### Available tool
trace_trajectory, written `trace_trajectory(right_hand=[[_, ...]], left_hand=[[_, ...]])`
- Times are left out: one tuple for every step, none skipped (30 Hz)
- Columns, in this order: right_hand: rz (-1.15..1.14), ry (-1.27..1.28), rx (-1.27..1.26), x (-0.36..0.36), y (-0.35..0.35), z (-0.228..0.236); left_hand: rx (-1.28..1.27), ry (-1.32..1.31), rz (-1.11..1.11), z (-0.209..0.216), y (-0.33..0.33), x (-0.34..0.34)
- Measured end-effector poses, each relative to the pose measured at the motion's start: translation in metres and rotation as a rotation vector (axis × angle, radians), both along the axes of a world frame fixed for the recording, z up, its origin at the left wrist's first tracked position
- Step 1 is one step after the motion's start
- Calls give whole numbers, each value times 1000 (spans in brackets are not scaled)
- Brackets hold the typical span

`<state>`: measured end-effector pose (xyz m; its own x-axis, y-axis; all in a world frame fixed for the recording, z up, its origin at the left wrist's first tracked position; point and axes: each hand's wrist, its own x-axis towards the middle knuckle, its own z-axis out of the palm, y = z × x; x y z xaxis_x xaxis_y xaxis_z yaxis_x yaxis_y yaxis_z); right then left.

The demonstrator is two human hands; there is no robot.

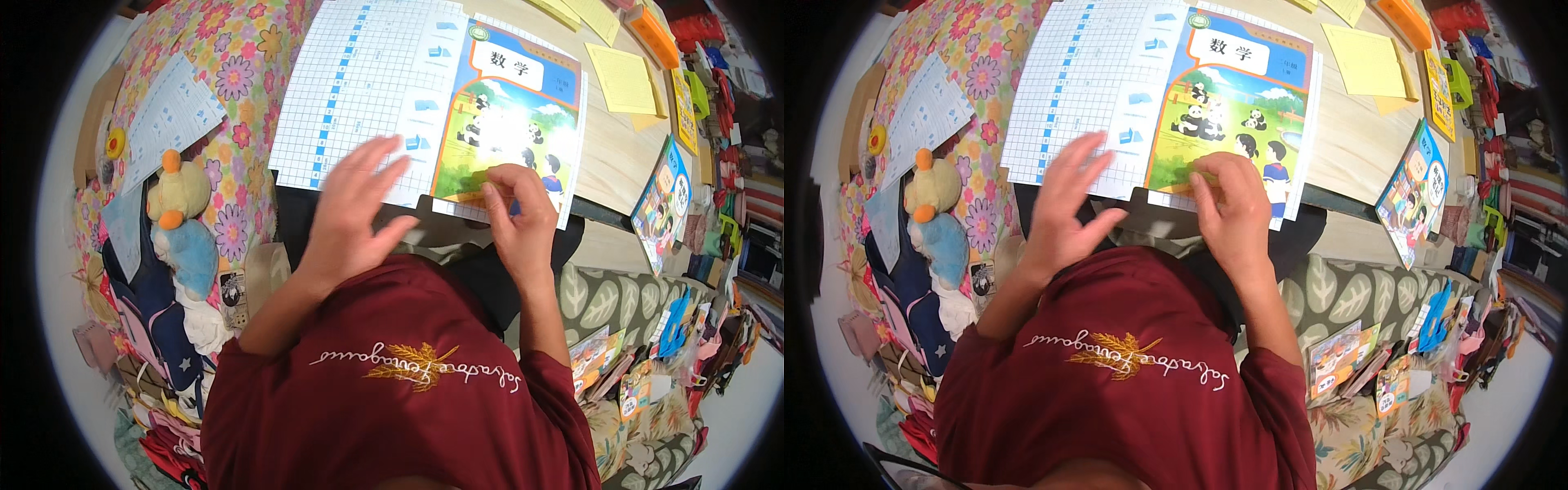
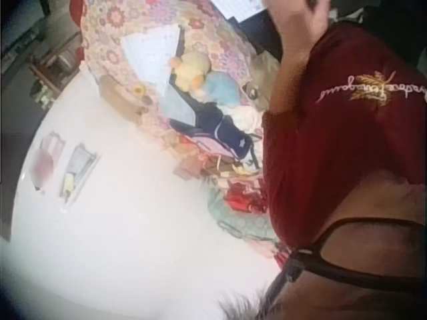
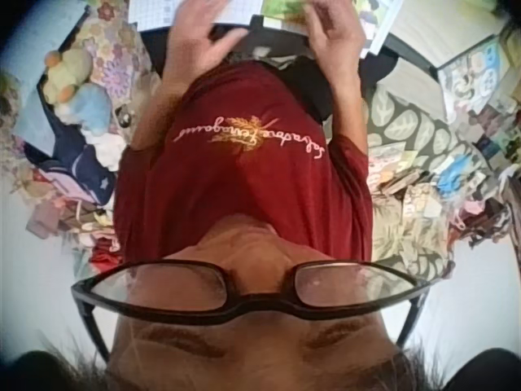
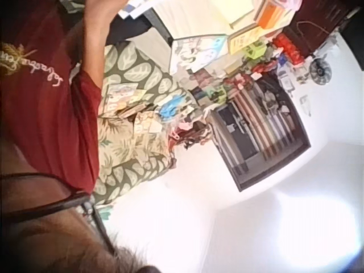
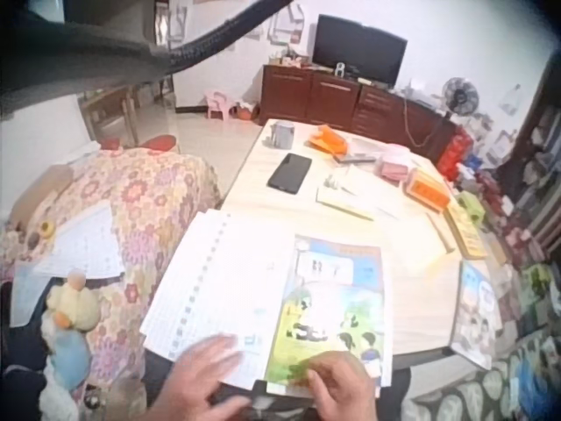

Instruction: The person slides the front and back covers of a math notebook into the internal pockets of a clear plastic protective sleeve.

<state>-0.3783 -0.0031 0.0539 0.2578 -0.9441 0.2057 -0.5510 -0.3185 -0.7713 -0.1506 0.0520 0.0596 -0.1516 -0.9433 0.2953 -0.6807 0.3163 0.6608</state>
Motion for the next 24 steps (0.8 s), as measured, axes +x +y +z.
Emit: trace_trajectory(right_hand=[[21, 78, -94, -1, 1, -2], [44, 157, -187, -2, 3, -3], [66, 235, -281, -3, 3, -4], [97, 274, -285, -5, 5, -10], [94, 302, -272, -7, 7, -13], [91, 326, -257, -9, 9, -16], [89, 349, -242, -9, 11, -18], [89, 343, -234, -10, 11, -19], [88, 335, -227, -10, 11, -18], [88, 328, -219, -10, 11, -18], [88, 317, -216, -9, 11, -19], [88, 309, -214, -9, 10, -19], [87, 301, -212, -9, 10, -20], [86, 300, -214, -10, 10, -21], [87, 299, -216, -10, 10, -21], [88, 297, -218, -10, 10, -22], [90, 295, -216, -10, 10, -23], [91, 293, -215, -11, 10, -23], [92, 290, -213, -11, 10, -23], [90, 289, -209, -11, 10, -22], [89, 290, -206, -12, 10, -22], [87, 290, -202, -12, 9, -22], [87, 286, -202, -12, 9, -23], [87, 283, -202, -12, 10, -23]], left_hand=[[34, -11, -56, -4, -4, -10], [27, -19, -58, -11, -9, -16], [25, -45, -51, -18, -12, -18], [24, -71, -44, -24, -15, -20], [22, -97, -36, -27, -17, -21], [-10, -99, -5, -28, -20, -21], [-10, -100, 4, -29, -21, -22], [-10, -100, 13, -29, -21, -22], [-10, -102, 21, -29, -21, -22], [-12, -110, 29, -29, -20, -23], [-13, -117, 36, -28, -19, -24], [-17, -122, 43, -28, -19, -26], [-18, -117, 45, -28, -20, -26], [-19, -112, 47, -28, -21, -26], [-21, -106, 52, -28, -21, -26], [-23, -107, 49, -29, -22, -26], [-25, -108, 47, -30, -22, -26], [-28, -109, 44, -30, -23, -26], [-39, -100, 45, -29, -23, -26], [-49, -91, 45, -28, -24, -27], [-61, -81, 46, -28, -25, -27], [-56, -76, 44, -28, -25, -27], [-50, -72, 42, -27, -25, -26], [-45, -65, 41, -27, -25, -26]])
